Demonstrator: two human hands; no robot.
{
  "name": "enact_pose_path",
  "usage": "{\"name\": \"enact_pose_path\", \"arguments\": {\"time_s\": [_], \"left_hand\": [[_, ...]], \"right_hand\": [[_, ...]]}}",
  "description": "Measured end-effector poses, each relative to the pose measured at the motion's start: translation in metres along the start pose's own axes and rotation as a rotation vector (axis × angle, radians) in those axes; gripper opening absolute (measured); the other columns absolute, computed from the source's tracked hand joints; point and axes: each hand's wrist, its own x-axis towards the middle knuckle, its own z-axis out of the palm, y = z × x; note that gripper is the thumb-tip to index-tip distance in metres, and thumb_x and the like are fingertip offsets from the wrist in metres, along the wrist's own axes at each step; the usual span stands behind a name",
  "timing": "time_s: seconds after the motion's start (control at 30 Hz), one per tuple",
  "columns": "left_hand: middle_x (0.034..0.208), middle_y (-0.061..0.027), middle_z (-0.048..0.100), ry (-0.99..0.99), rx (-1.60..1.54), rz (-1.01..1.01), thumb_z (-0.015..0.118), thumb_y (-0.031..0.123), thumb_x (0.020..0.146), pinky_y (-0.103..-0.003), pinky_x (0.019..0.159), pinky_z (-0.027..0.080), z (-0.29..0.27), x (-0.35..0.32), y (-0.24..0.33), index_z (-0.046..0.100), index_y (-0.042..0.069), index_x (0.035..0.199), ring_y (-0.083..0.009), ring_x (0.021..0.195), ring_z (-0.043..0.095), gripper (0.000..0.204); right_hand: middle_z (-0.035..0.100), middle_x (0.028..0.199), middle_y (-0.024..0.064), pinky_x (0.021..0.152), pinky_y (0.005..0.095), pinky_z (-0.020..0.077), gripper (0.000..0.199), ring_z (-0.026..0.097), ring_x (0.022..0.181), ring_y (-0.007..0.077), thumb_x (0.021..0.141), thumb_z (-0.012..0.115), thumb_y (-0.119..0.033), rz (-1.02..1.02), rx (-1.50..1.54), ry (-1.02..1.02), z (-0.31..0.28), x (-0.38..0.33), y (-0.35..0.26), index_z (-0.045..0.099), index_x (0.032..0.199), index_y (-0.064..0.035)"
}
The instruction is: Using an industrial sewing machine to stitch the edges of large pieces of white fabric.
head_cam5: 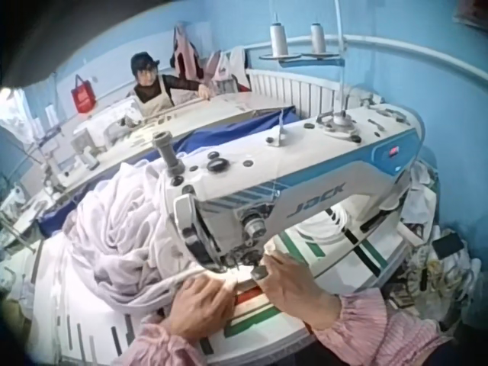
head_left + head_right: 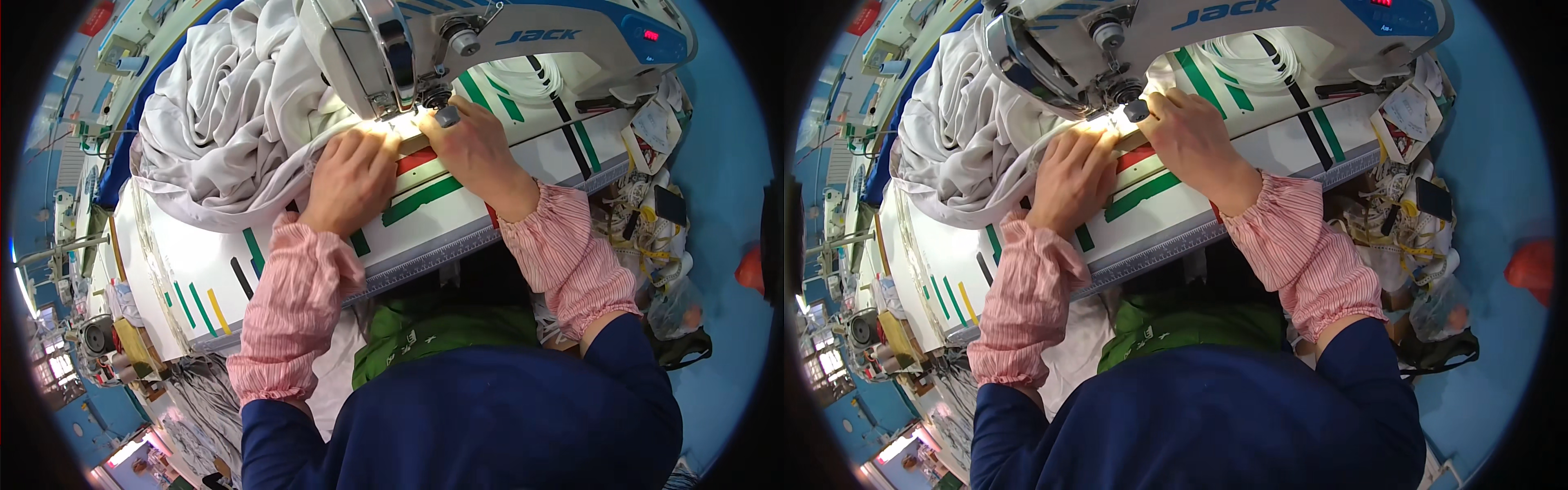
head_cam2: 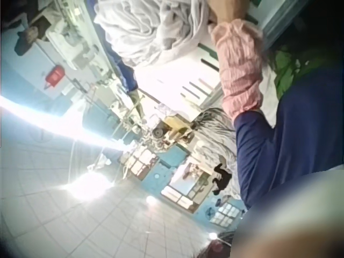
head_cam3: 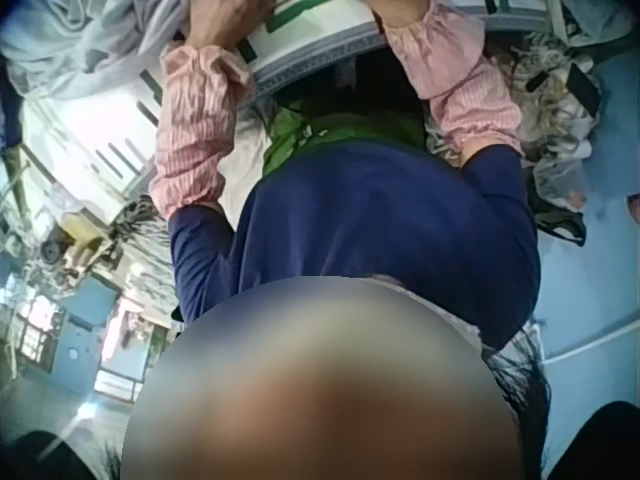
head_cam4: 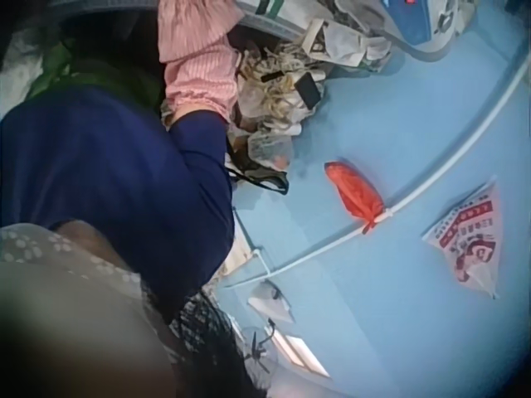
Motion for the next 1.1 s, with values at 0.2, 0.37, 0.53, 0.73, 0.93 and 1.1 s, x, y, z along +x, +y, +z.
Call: {"name": "enact_pose_path", "arguments": {"time_s": [0.2,0.37,0.53,0.73,0.93,1.1], "left_hand": [[0.103,-0.0092,0.063,-0.063,-0.116,-0.039,0.067,0.011,0.080,-0.040,0.093,0.048,0.002,-0.008,-0.008,0.067,0.001,0.103,-0.0266,0.100,0.060,0.025],[0.105,-0.0089,0.064,-0.051,-0.165,-0.027,0.068,0.010,0.079,-0.040,0.093,0.048,0.003,-0.010,-0.017,0.068,0.001,0.101,-0.0266,0.102,0.060,0.023],[0.108,-0.0091,0.066,-0.084,-0.197,0.007,0.068,0.010,0.080,-0.040,0.095,0.049,-0.002,-0.008,-0.020,0.069,0.001,0.101,-0.0266,0.105,0.060,0.023],[0.111,-0.0095,0.066,-0.097,-0.208,-0.002,0.068,0.012,0.080,-0.040,0.095,0.049,-0.003,-0.008,-0.022,0.069,0.001,0.101,-0.0267,0.107,0.060,0.023],[0.111,-0.0102,0.066,-0.090,-0.198,-0.015,0.068,0.013,0.080,-0.041,0.097,0.048,0.003,-0.006,-0.025,0.070,0.001,0.104,-0.0271,0.107,0.060,0.026],[0.106,-0.0112,0.066,-0.097,-0.184,-0.059,0.067,0.015,0.082,-0.041,0.096,0.047,0.006,-0.002,-0.033,0.069,0.001,0.102,-0.0283,0.104,0.059,0.025]], "right_hand": [[0.063,0.102,0.0063,0.071,0.0355,0.0527,0.019,0.061,0.085,0.0249,0.074,0.066,0.000,0.150,-0.017,0.131,-0.017,-0.003,0.006,0.066,0.093,-0.0038],[0.065,0.107,0.0033,0.081,0.0374,0.0514,0.026,0.063,0.093,0.0254,0.073,0.067,-0.001,-0.118,0.162,0.055,-0.011,0.000,-0.011,0.068,0.098,-0.0051],[0.068,0.101,0.0042,0.082,0.0363,0.0514,0.024,0.064,0.093,0.0243,0.075,0.069,-0.004,-0.023,0.183,-0.097,-0.001,-0.007,-0.009,0.072,0.098,-0.0063],[0.069,0.101,0.0045,0.082,0.0363,0.0514,0.026,0.064,0.093,0.0254,0.076,0.070,-0.006,-0.001,0.196,-0.110,-0.001,-0.007,-0.009,0.072,0.101,-0.0065],[0.069,0.101,0.0048,0.084,0.0370,0.0514,0.025,0.064,0.093,0.0259,0.078,0.070,-0.007,0.047,0.187,-0.130,0.002,-0.007,-0.006,0.072,0.103,-0.0074],[0.069,0.097,0.0085,0.084,0.0409,0.0519,0.024,0.065,0.085,0.0278,0.080,0.070,-0.010,-0.057,0.039,-0.073,0.007,0.000,0.003,0.068,0.104,-0.0081]]}}
